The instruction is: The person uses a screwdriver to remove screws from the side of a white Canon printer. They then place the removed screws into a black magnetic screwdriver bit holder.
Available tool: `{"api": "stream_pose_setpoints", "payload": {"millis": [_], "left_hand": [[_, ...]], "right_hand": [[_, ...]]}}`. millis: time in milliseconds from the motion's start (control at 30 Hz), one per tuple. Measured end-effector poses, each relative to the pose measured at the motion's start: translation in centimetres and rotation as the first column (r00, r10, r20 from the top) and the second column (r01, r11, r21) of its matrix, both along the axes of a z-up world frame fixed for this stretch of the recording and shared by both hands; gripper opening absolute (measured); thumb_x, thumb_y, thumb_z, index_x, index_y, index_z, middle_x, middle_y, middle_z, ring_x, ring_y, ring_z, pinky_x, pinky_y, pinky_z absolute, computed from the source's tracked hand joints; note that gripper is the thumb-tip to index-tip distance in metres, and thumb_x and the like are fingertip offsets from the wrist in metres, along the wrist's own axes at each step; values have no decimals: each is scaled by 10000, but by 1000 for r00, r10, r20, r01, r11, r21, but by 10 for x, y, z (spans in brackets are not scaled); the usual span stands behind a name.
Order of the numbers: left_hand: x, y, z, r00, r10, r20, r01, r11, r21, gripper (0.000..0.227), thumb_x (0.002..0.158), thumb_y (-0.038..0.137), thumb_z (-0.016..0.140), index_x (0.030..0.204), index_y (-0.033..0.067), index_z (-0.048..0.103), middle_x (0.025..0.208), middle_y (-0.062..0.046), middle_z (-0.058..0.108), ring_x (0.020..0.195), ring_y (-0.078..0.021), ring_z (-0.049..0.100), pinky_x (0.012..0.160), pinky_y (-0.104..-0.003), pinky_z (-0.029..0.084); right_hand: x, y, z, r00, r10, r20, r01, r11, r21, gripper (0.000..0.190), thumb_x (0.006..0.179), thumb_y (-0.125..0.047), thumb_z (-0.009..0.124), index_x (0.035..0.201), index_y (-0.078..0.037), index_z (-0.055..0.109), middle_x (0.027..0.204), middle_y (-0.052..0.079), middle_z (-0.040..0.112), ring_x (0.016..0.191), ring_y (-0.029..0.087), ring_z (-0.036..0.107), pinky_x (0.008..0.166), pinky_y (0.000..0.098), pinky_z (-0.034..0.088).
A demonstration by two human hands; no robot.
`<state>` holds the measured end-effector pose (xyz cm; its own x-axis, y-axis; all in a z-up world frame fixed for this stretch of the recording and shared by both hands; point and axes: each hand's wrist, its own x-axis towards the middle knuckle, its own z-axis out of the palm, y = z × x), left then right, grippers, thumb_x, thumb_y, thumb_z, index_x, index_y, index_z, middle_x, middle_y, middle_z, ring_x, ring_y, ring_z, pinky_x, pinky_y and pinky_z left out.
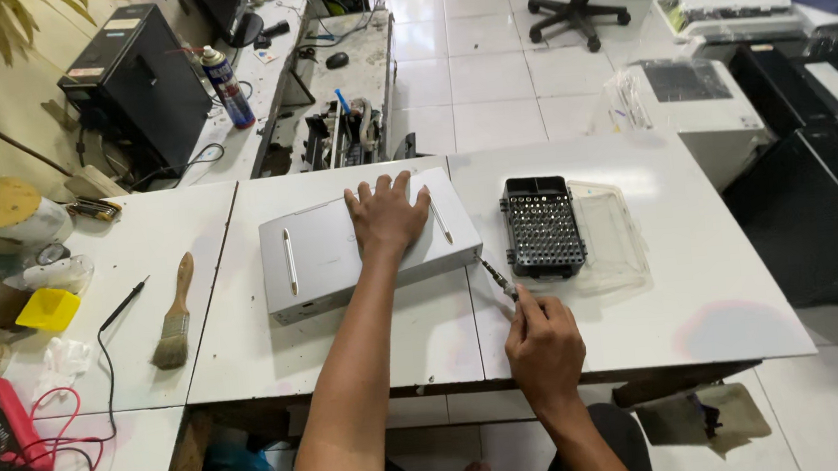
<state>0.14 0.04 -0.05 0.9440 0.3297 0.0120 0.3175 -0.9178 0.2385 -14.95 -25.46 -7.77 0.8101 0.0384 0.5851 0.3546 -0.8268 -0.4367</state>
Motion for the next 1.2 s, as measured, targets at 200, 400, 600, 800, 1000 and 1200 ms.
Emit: {"api": "stream_pose_setpoints", "payload": {"millis": [200, 400, 600, 800, 1000, 1200], "left_hand": [[3, 1, -4, 1000, 9, 3, -9, 1000, 27, 680, 1035, 632, 320, 1606, 313, 501, 1564, -40, 551, 1480, -391, 413, 1284, -646, 125], [-1, -1, 2, 1000, 6, -5, -6, 1000, 18, 680, 1041, 632, 314, 1607, 302, 495, 1578, -57, 544, 1507, -415, 395, 1283, -654, 133], [-7, -5, 11, 999, 8, -31, -7, 1000, 19, 678, 1044, 606, 299, 1617, 291, 478, 1580, -79, 525, 1470, -404, 415, 1277, -649, 139], [-6, -5, 12, 999, 2, -34, 0, 999, 46, 693, 1036, 630, 304, 1618, 296, 479, 1591, -67, 522, 1468, -400, 424, 1253, -647, 172], [-11, -6, 16, 1000, -8, -23, 9, 1000, 17, 731, 1026, 671, 295, 1626, 293, 475, 1592, -84, 517, 1486, -406, 398, 1264, -639, 156], [-9, -4, 13, 1000, -6, -22, 6, 1000, -6, 726, 1024, 670, 310, 1622, 293, 475, 1604, -88, 501, 1531, -426, 352, 1282, -645, 117]], "right_hand": [[5, -4, -8, 1000, 15, -19, -16, 1000, -8, 372, 997, -89, 702, 1359, -137, 770, 968, 56, 719, 821, 286, 669, 667, 425, 582], [4, -6, 2, 995, 61, -74, -57, 997, 57, 376, 1018, -86, 669, 1383, -102, 756, 938, 85, 722, 781, 270, 667, 630, 409, 567], [0, 4, 33, 925, 168, -342, -79, 962, 261, 342, 1022, -118, 609, 1311, -42, 774, 1154, 149, 823, 982, 293, 793, 877, 403, 651], [23, 16, 54, 436, 677, -593, 576, 297, 762, 321, 1172, -225, 488, 1241, 10, 696, 819, 84, 495, 538, 83, 329, 413, 200, 140], [6, 14, 32, 982, -21, -187, 53, 985, 164, 274, 878, -170, 859, 1152, -153, 863, 953, 21, 624, 775, 220, 650, 632, 386, 557], [13, 15, 57, 758, 50, -650, 156, 954, 256, 429, 1019, -404, 662, 1205, -53, 826, 1152, 170, 770, 1009, 262, 760, 924, 380, 634]]}}
